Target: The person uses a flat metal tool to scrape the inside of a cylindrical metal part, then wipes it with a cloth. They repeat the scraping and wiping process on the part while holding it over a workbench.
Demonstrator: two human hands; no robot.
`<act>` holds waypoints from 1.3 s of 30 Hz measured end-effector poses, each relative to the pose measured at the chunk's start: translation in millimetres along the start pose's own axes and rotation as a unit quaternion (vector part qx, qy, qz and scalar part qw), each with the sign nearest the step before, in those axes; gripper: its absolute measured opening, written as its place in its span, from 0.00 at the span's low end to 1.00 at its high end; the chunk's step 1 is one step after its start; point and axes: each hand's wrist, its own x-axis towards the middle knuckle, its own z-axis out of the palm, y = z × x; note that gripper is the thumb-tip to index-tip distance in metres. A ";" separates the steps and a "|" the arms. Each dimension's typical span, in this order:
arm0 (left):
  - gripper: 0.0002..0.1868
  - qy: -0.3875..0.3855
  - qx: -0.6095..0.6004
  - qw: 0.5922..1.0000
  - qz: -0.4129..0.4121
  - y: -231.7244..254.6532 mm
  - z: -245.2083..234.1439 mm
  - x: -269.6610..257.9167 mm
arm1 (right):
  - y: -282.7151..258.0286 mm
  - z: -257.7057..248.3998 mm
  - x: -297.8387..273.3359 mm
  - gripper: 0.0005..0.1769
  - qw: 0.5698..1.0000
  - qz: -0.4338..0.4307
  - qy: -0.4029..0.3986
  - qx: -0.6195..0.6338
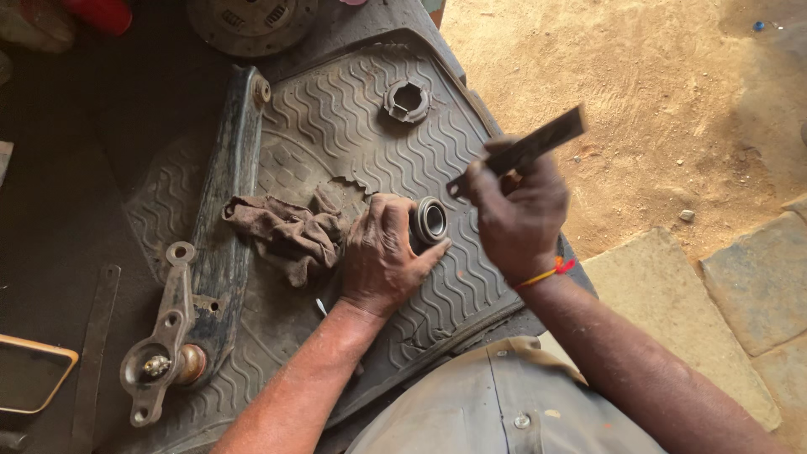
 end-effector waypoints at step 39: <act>0.37 -0.005 0.227 0.968 -0.104 2.3 -62.2 1.1 | 42.1 -92.2 -8.4 0.04 0.973 0.176 -0.097 0.118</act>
